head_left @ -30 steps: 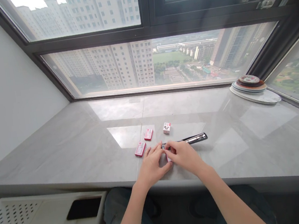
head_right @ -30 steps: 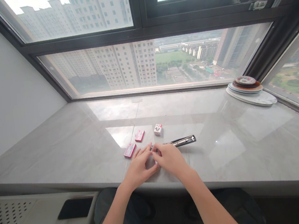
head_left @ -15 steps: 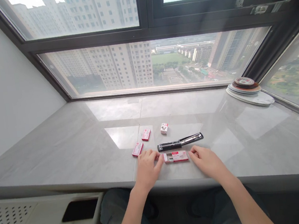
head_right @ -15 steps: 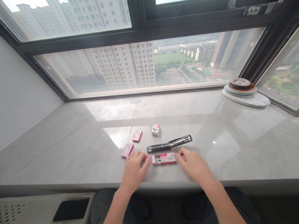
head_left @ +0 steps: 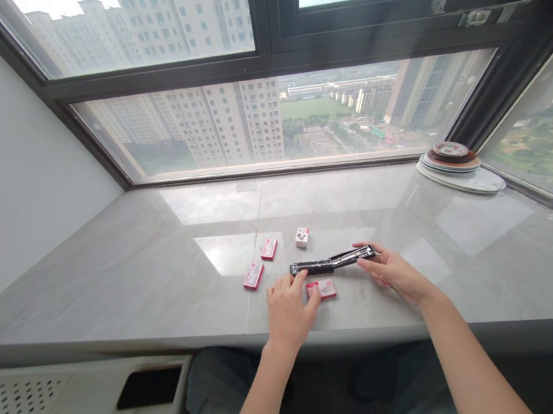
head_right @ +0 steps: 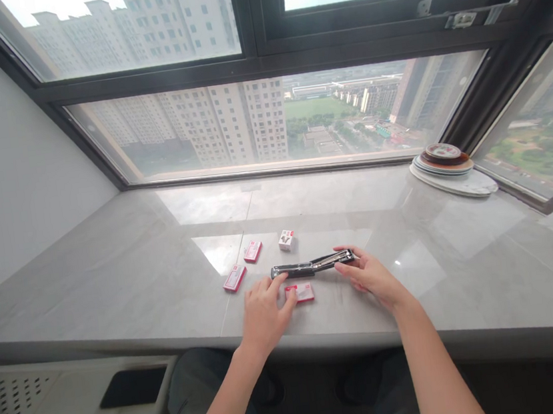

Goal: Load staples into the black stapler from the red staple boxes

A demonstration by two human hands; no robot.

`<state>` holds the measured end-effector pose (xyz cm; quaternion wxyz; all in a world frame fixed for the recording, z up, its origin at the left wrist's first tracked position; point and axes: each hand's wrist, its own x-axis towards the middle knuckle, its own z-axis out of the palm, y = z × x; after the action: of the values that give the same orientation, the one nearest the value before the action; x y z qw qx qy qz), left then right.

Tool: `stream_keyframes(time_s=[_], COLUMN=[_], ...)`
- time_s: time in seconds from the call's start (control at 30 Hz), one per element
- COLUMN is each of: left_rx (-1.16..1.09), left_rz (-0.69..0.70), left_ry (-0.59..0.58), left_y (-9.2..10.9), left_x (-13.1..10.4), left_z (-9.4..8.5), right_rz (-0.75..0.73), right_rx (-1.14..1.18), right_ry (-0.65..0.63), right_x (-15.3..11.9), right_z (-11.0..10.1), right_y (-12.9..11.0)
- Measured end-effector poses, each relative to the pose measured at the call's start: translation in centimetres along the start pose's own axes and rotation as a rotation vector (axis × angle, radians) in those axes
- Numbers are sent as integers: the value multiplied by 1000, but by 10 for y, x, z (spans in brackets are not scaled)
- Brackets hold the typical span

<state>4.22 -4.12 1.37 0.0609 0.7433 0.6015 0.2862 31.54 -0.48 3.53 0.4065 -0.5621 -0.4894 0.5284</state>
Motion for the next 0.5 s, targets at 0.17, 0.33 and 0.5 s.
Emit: stream_keyframes(time_s=[0.17,0.33,0.5], left_rx=[23,56,58], left_rz=[-11,-21,24], left_ry=[-43,-72,-46], left_y=[2,7,16], left_x=[2,4,0], left_z=[-2,-13,-16], right_rz=[-170,-252,-271], right_rx=[-8,-188,-436], right_ry=[-203,-254,-222], right_x=[31,51,58], right_z=[23,66,87], right_y=[-27,-33,-31])
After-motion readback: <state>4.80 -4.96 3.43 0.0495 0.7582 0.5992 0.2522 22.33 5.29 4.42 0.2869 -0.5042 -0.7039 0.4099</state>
